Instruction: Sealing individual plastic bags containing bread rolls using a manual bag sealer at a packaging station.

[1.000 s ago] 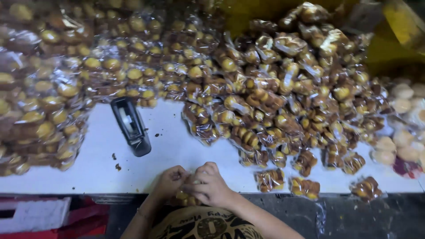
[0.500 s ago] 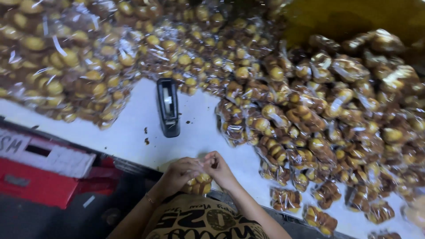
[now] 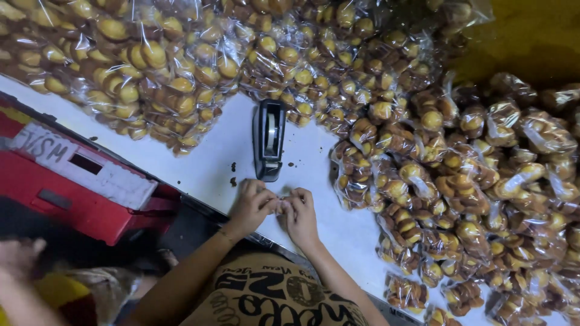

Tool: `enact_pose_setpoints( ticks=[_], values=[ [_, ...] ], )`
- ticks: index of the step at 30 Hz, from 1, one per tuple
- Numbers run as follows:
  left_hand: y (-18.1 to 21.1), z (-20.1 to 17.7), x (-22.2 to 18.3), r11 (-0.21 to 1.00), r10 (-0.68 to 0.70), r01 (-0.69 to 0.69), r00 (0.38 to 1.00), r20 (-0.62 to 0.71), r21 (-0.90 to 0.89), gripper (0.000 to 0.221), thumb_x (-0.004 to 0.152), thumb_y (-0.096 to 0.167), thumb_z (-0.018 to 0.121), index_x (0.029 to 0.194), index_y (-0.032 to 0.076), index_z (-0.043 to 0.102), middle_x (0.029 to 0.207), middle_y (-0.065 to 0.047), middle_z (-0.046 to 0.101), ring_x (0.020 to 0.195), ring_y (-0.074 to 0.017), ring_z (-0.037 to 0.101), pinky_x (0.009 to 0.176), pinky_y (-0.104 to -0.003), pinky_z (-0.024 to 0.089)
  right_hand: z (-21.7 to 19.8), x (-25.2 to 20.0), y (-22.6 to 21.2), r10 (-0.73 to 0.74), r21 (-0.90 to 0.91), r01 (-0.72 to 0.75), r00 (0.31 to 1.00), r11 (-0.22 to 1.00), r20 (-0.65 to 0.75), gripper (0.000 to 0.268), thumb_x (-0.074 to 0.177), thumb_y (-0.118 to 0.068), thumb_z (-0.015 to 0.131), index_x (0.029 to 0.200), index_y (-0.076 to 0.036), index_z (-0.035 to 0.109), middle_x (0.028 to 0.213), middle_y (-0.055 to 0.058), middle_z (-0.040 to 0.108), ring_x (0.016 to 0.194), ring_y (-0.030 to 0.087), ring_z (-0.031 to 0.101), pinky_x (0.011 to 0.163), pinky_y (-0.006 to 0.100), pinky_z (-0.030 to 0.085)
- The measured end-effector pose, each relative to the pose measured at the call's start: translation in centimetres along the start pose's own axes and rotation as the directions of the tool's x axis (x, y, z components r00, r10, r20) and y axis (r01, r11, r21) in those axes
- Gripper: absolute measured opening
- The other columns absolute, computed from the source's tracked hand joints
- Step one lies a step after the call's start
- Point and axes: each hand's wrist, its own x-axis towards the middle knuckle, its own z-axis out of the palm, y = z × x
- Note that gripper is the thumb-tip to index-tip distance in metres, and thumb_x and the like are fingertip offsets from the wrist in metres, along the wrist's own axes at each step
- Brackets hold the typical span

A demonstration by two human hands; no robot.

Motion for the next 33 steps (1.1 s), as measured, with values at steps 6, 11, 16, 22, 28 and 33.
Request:
enact_pose_setpoints(
  ticks=[6,11,16,22,28,33],
  values=[
    [-1.8,3.2,-0.6,0.800,-0.386,0.366,0.921,0.060,-0.475,0.032,0.083,0.023,0.084,0.072,0.016,0.055,0.064,-0.001,0.065,0.059,-0.0199,0.062,0.055,-0.029,0.049,2.8,3.2,1.4,0.493,0.343,-0.466,0.870,0.816,0.007,0.032,0.081,-0.005,0.074,0.058,-0.002,0.051,0.090,0.019,0.069,0.083,0.038,0.069,0.075,0.048,0.053],
    [-2.6,-2.4,0.1,0.795,-0.443,0.414,0.895,0.041,-0.444,0.032,0.080,0.014,0.081,0.072,0.016,0.051,0.064,-0.002,0.063,0.059,-0.0196,0.062,0.055,-0.029,0.050,8.4,8.9,9.6,0.656,0.298,-0.694,0.718,0.655,0.233,0.041,0.089,-0.046,0.083,0.095,-0.006,0.075,0.080,0.005,0.064,0.071,0.019,0.064,0.061,0.031,0.051],
    [-2.5,-6.1,2.4,0.774,-0.414,0.430,0.899,0.142,-0.464,0.029,0.082,0.012,0.079,0.072,0.014,0.052,0.064,-0.005,0.062,0.056,-0.0215,0.058,0.053,-0.033,0.048,2.3,10.5,-1.5,0.518,0.265,-0.554,0.833,0.789,0.196,0.020,0.079,-0.017,0.085,0.070,-0.005,0.071,0.065,0.006,0.057,0.064,0.017,0.053,0.061,0.030,0.044],
    [-1.5,-8.8,5.5,0.793,-0.363,0.385,0.921,0.142,-0.472,0.029,0.086,0.011,0.076,0.070,0.013,0.051,0.062,-0.006,0.062,0.055,-0.0225,0.057,0.052,-0.031,0.048,0.9,6.2,-2.6,0.425,-0.035,-0.424,0.901,0.905,0.081,0.015,0.086,-0.020,0.079,0.078,-0.007,0.077,0.074,0.007,0.059,0.071,0.022,0.054,0.065,0.032,0.045],
    [1.6,-9.2,9.3,0.863,-0.081,0.067,0.997,-0.005,-0.500,0.031,0.084,0.008,0.077,0.067,0.014,0.051,0.068,-0.003,0.062,0.061,-0.0233,0.059,0.058,-0.033,0.049,0.1,7.1,-5.5,0.469,0.471,-0.433,0.882,0.768,0.047,0.016,0.091,-0.012,0.067,0.100,0.000,0.071,0.115,0.016,0.052,0.103,0.031,0.053,0.086,0.042,0.045],
    [2.7,-7.6,12.7,0.788,0.328,-0.416,0.908,-0.262,-0.454,0.030,0.081,0.004,0.077,0.067,0.018,0.055,0.078,0.000,0.065,0.073,-0.0230,0.064,0.070,-0.034,0.053,-1.1,6.9,-8.9,0.566,0.375,-0.446,0.757,0.812,-0.325,0.019,0.094,-0.006,0.060,0.111,0.001,0.063,0.108,0.018,0.063,0.108,0.032,0.064,0.094,0.043,0.047]
  ],
)
